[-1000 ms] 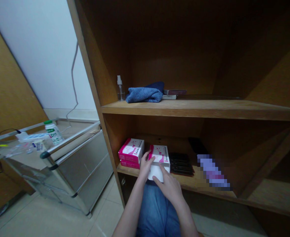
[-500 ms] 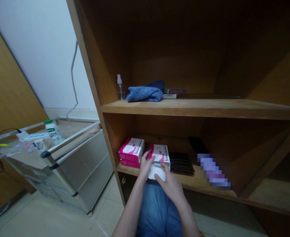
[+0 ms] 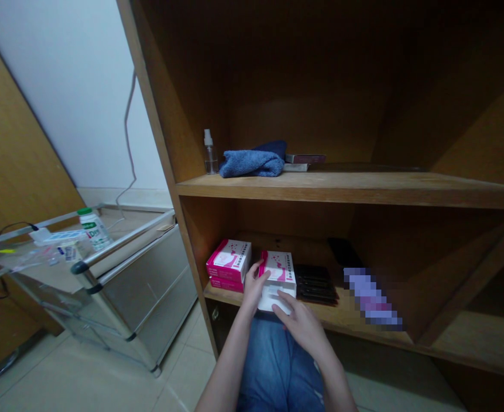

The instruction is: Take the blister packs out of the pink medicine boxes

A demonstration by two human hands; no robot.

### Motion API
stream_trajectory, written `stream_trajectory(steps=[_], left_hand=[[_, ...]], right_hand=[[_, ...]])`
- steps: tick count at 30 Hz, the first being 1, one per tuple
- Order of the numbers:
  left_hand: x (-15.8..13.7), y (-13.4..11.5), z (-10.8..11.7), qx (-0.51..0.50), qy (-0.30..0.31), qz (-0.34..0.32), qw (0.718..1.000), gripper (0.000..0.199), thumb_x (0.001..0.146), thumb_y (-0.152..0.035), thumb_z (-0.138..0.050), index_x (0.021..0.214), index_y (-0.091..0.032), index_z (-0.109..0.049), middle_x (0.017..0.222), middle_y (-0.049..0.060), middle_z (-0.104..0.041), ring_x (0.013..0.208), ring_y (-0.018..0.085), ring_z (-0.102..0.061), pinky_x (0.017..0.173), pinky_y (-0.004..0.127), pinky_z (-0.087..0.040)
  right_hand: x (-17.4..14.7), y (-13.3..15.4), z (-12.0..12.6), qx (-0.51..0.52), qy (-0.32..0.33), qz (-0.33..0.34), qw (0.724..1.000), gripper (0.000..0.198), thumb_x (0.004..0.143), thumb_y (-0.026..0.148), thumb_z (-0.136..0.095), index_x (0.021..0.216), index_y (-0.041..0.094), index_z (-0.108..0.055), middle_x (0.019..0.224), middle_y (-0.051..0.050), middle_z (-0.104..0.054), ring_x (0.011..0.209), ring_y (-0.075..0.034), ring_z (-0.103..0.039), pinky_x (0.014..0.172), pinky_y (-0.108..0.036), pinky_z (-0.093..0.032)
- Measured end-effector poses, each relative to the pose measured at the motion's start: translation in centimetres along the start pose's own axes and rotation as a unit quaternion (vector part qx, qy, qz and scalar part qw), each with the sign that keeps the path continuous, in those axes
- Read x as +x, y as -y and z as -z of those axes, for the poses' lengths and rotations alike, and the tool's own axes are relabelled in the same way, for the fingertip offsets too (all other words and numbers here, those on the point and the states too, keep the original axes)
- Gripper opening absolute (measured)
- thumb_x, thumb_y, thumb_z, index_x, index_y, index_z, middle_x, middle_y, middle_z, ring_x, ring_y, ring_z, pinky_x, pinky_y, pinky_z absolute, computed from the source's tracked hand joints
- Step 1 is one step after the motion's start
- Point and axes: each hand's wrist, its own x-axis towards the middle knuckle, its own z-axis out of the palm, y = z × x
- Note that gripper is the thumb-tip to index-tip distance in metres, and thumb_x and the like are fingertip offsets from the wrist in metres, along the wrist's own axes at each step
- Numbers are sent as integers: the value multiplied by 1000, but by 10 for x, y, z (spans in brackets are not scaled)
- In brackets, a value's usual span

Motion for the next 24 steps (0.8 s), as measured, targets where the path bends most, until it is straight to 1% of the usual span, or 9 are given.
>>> stream_trajectory(steps=[3,5,8,11,14,17,18,21,24], left_hand=[[1,1,0,4,2,-13,1000,45,67,-22,-69,111,-17,-61,113,12,-64,101,24,-60,89,35,-45],[2,2,0,8,2,-20,1000,45,66,-21,-69,110,-17,-61,112,11,-64,102,23,-60,90,35,-44],[2,3,0,14,-4,-25,1000,44,65,-19,-69,109,-17,-62,114,10,-64,105,23,-58,92,33,-42],[3,4,1,14,-7,-27,1000,44,66,-19,-69,109,-17,-62,115,10,-63,106,22,-58,93,33,-42],[2,2,1,9,-8,-19,1000,44,66,-18,-69,110,-16,-62,116,11,-63,105,23,-58,93,33,-42],[0,0,0,-4,-6,2,1000,45,67,-19,-69,111,-17,-61,114,11,-64,102,23,-61,90,34,-45],[0,-1,0,-7,-6,7,1000,45,67,-19,-70,111,-17,-61,113,11,-64,100,23,-61,89,34,-45],[-1,-2,-1,-4,-10,2,1000,44,66,-18,-70,110,-17,-62,113,11,-64,100,23,-61,90,34,-45],[0,-1,-1,-3,-11,-6,1000,44,66,-18,-70,109,-17,-62,115,11,-64,102,23,-60,91,34,-44]], right_hand=[[-9,1,18,93,5,6,996,48,80,47,-49,115,16,-60,98,-9,-70,74,-23,-66,73,-35,-51],[-17,4,34,148,3,14,989,46,79,48,-51,111,16,-63,92,-9,-71,72,-22,-66,70,-33,-52],[-32,10,58,204,-6,18,979,44,78,48,-53,105,16,-66,96,-10,-70,76,-21,-67,72,-32,-53],[-46,10,78,228,-47,0,973,43,75,51,-55,101,18,-67,104,-11,-68,77,-21,-68,73,-31,-54],[-57,3,94,226,-109,-14,968,45,70,55,-59,95,20,-69,94,-11,-71,73,-23,-69,69,-32,-56],[-64,-8,103,216,-172,-27,961,45,65,57,-62,91,20,-70,76,-10,-72,69,-25,-69,67,-33,-56],[-65,-11,105,216,-191,-33,957,45,65,56,-62,91,20,-70,74,-10,-72,69,-25,-69,67,-33,-56],[-62,-22,106,228,-234,-50,944,45,63,56,-63,90,20,-70,84,-10,-72,67,-24,-69,66,-33,-57],[-53,-37,101,236,-255,-61,936,47,61,57,-64,88,18,-68,94,-12,-71,66,-24,-69,64,-33,-56]])
